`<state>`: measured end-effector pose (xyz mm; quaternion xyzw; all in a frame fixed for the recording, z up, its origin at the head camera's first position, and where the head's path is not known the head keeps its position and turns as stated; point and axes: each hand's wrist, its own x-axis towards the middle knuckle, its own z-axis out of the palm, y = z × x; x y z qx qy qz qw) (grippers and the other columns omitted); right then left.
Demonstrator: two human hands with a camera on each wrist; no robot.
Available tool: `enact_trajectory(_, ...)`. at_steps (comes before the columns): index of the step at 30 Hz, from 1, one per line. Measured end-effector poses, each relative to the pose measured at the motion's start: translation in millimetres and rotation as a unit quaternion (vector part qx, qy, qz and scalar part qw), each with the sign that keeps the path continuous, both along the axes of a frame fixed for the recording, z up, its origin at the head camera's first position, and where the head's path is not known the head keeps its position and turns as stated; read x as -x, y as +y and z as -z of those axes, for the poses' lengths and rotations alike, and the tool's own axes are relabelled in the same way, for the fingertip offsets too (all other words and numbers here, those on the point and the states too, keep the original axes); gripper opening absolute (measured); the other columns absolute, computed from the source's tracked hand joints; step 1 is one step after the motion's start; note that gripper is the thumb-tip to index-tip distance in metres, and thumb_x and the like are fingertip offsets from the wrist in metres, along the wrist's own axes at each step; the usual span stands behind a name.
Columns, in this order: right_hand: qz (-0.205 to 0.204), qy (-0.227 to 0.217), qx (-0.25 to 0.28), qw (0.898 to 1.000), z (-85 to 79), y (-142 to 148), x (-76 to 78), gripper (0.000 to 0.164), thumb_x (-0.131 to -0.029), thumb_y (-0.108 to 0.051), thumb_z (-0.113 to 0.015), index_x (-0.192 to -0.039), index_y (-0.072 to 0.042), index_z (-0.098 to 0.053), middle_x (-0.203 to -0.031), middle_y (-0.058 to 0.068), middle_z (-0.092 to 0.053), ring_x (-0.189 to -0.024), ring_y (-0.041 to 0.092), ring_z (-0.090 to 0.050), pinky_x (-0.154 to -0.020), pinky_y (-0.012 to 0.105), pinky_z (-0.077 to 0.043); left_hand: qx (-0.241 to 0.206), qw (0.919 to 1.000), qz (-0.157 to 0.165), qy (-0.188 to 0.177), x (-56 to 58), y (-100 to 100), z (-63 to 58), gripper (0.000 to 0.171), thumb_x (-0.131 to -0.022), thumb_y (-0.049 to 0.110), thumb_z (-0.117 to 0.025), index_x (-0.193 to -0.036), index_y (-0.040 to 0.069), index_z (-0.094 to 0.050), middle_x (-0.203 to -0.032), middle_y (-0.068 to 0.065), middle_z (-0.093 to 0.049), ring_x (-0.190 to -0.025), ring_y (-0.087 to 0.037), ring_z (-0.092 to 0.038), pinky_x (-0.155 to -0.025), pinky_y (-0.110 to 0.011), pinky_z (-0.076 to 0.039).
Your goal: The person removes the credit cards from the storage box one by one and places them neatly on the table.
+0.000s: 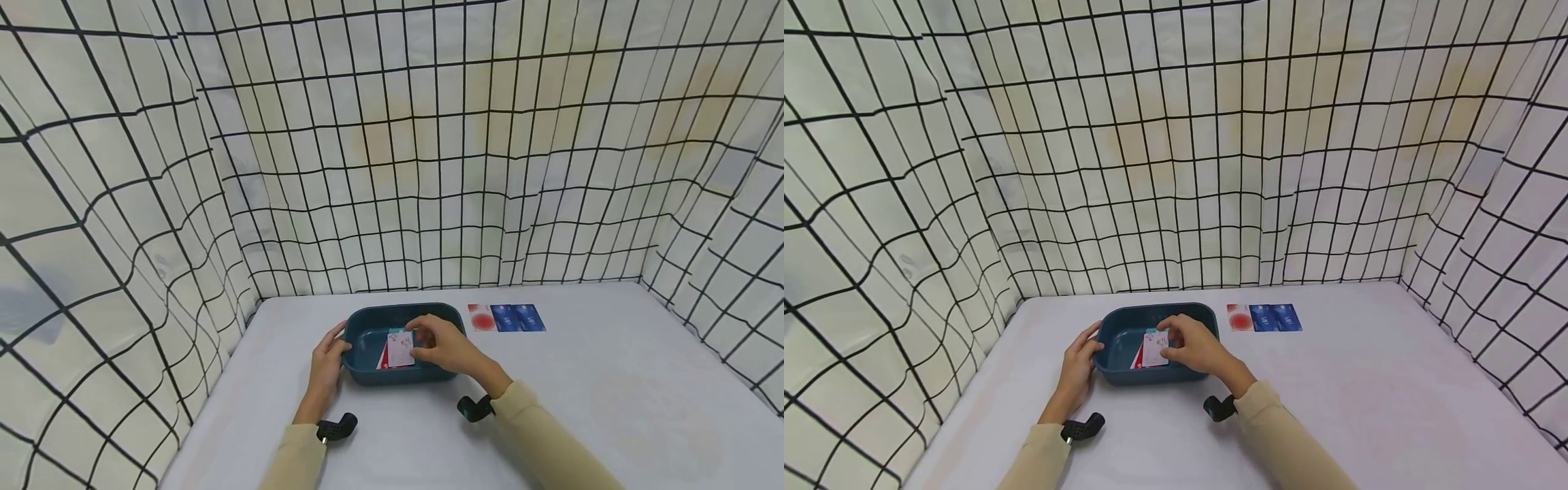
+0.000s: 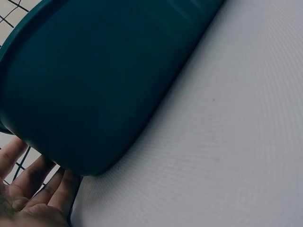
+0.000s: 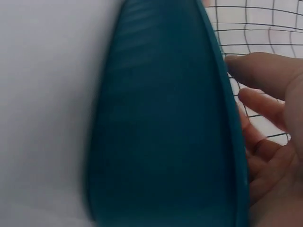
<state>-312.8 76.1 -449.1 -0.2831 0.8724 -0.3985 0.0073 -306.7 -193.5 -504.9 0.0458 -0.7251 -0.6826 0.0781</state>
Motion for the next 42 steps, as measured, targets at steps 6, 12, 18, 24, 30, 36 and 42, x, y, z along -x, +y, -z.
enact_trajectory(6, -0.014, -0.039, -0.061, 0.997, 4.5, -10, 17.0, 0.054, -0.089, -0.017, -0.078, -0.138, -0.009, -0.056, -0.111, 0.012, -0.062, -0.082, 0.016, -0.058, -0.073, 0.027, -0.052, -0.012, 0.9999, 0.006, -0.003, -1.7, 0, -2.0, 0.055, -0.099, 0.009, -0.049, -0.154, 0.015, -0.048, -0.153, -0.021, -0.051, -0.137, -0.034, -0.052, -0.111, -0.046, -0.043)
enact_trajectory(12, -0.016, -0.058, -0.093, 0.994, 13.0, -15, 30.6, 0.069, -0.083, -0.021, -0.084, -0.143, -0.008, -0.052, -0.112, 0.009, -0.062, -0.086, 0.017, -0.058, -0.078, 0.031, -0.053, -0.014, 0.9998, 0.013, -0.005, -0.6, 1, -1.7, 0.055, -0.099, 0.01, -0.049, -0.154, 0.015, -0.047, -0.153, -0.021, -0.05, -0.138, -0.035, -0.051, -0.114, -0.049, -0.04)
enact_trajectory(18, -0.016, -0.079, -0.111, 0.991, 14.7, -18, 34.5, 0.083, -0.082, -0.02, -0.086, -0.152, -0.009, -0.042, -0.126, 0.014, -0.055, -0.104, 0.023, -0.058, -0.098, 0.044, -0.054, -0.004, 0.9999, 0.007, -0.007, 0.8, 2, -0.5, 0.054, -0.099, 0.01, -0.049, -0.152, 0.017, -0.049, -0.152, -0.019, -0.053, -0.136, -0.032, -0.053, -0.107, -0.038, -0.045)
enact_trajectory(24, -0.007, -0.084, -0.139, 0.987, 15.7, -21, 37.0, 0.087, -0.082, -0.015, -0.085, -0.154, -0.011, -0.038, -0.131, 0.014, -0.045, -0.113, 0.027, -0.053, -0.104, 0.046, -0.05, -0.003, 0.9999, 0.008, -0.01, 2.2, 0, -0.9, 0.055, -0.099, 0.009, -0.049, -0.153, 0.016, -0.048, -0.153, -0.02, -0.052, -0.137, -0.033, -0.053, -0.107, -0.039, -0.044)
enact_trajectory(30, 0.004, -0.095, -0.162, 0.982, 16.2, -24, 37.8, 0.087, -0.083, -0.013, -0.084, -0.155, -0.011, -0.036, -0.135, 0.015, -0.039, -0.115, 0.029, -0.051, -0.105, 0.046, -0.049, -0.005, 0.9997, 0.01, -0.023, 5.1, -2, -0.2, 0.055, -0.1, 0.008, -0.047, -0.155, 0.011, -0.045, -0.154, -0.023, -0.049, -0.138, -0.037, -0.051, -0.109, -0.044, -0.043)
enact_trajectory(36, 0.004, -0.101, -0.16, 0.982, 18.8, -26, 39.9, 0.087, -0.083, -0.011, -0.083, -0.156, -0.008, -0.035, -0.14, 0.017, -0.036, -0.117, 0.031, -0.05, -0.107, 0.046, -0.048, 0.003, 0.9999, 0.005, -0.013, 1.8, 0, -0.6, 0.053, -0.101, 0.011, -0.047, -0.154, 0.015, -0.047, -0.153, -0.021, -0.051, -0.137, -0.036, -0.051, -0.113, -0.049, -0.041)
enact_trajectory(42, 0.009, -0.097, -0.175, 0.98, 22.9, -27, 43.4, 0.08, -0.084, -0.014, -0.082, -0.153, -0.007, -0.041, -0.141, 0.016, -0.038, -0.118, 0.029, -0.051, -0.109, 0.047, -0.047, 0.009, 0.9999, -0.001, -0.009, 1.3, 1, -0.4, 0.052, -0.1, 0.012, -0.049, -0.151, 0.018, -0.05, -0.151, -0.018, -0.054, -0.134, -0.033, -0.053, -0.107, -0.04, -0.046)
